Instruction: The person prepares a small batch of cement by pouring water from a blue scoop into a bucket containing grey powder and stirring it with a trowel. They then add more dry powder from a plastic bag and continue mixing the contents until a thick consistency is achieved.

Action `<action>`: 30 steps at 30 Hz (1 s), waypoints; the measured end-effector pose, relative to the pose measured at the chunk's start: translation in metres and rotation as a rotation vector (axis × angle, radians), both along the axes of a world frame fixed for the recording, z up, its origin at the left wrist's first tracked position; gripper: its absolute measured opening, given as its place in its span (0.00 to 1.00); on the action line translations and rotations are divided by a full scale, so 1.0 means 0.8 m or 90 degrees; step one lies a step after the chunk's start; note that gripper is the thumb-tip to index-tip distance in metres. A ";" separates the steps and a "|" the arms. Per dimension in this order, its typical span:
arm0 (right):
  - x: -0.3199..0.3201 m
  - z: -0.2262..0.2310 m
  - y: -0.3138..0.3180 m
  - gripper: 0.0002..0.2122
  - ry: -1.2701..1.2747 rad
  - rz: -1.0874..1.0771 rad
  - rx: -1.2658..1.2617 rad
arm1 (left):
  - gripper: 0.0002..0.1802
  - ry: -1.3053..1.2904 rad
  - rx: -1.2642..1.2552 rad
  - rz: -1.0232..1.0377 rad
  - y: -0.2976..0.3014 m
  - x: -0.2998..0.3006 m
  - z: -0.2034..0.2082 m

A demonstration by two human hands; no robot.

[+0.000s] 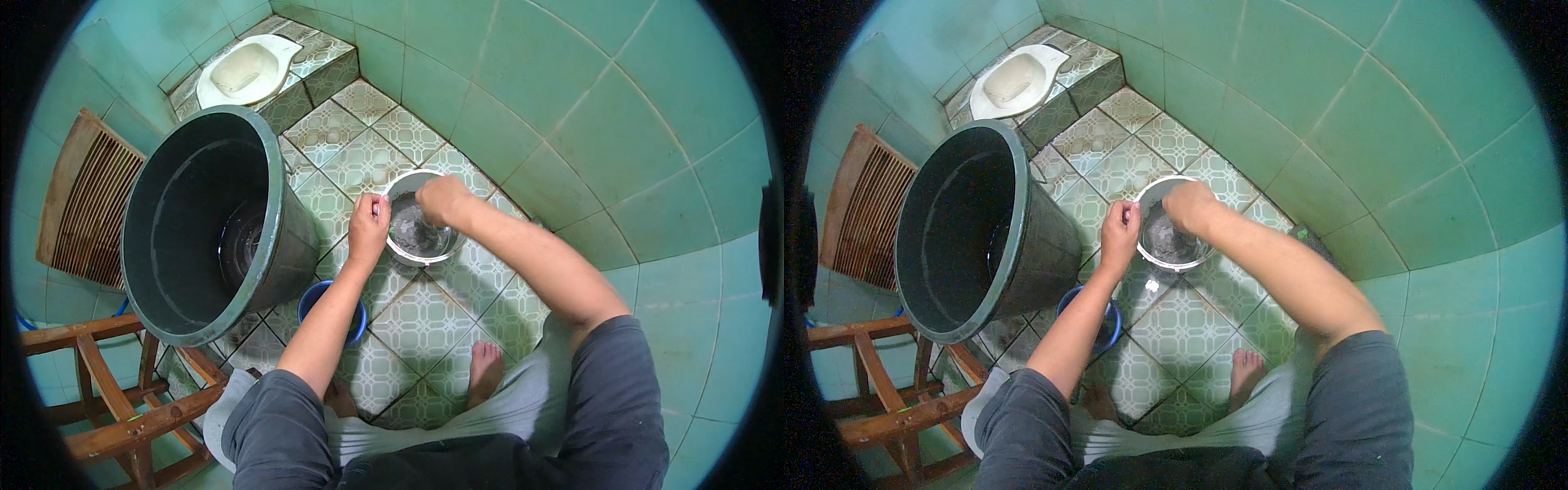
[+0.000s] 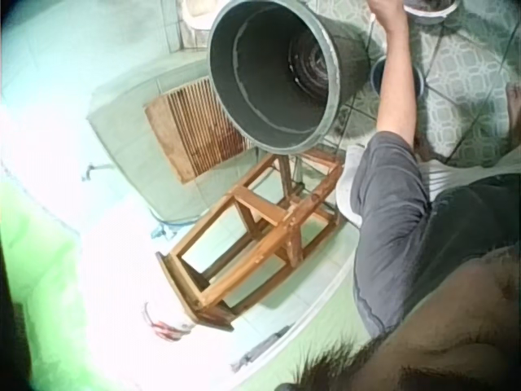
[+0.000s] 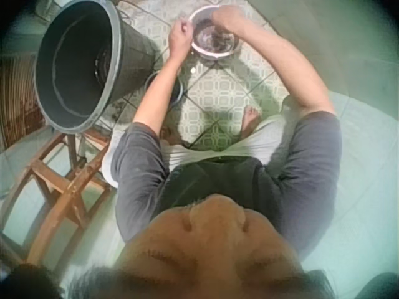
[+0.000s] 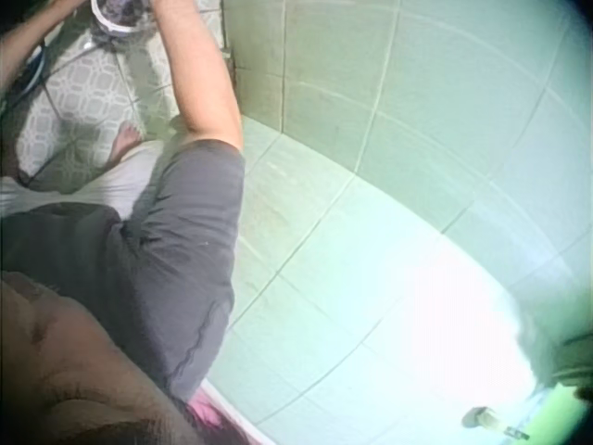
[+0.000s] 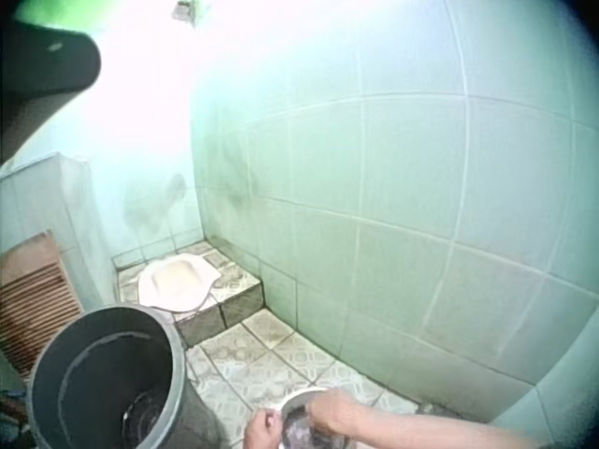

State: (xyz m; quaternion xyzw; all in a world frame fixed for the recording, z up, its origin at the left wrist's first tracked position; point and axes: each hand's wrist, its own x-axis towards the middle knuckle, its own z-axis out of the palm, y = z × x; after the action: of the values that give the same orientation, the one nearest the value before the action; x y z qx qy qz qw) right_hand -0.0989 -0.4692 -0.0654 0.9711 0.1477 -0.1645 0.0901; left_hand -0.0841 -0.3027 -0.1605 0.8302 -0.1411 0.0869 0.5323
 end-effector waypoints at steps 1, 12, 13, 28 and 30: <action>0.006 0.028 0.008 0.08 0.026 -0.020 0.001 | 0.11 0.001 0.007 0.008 0.009 0.002 -0.002; -0.009 -0.002 0.007 0.09 0.095 -0.079 0.055 | 0.13 0.028 0.034 0.000 -0.001 -0.004 0.006; -0.007 0.018 0.012 0.09 0.097 -0.063 0.045 | 0.13 0.028 0.042 0.010 0.008 -0.003 0.004; -0.006 -0.050 0.017 0.09 -0.063 0.013 0.082 | 0.22 0.022 0.558 -0.421 0.056 -0.068 0.202; 0.002 -0.020 0.022 0.12 0.046 -0.033 0.034 | 0.23 0.034 0.594 -0.464 0.071 -0.067 0.209</action>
State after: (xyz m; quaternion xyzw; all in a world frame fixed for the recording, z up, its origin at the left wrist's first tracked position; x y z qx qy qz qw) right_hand -0.0974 -0.4517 -0.0816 0.9701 0.1296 -0.1978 0.0548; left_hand -0.1378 -0.2460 0.0068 0.8764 -0.4268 -0.1937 0.1103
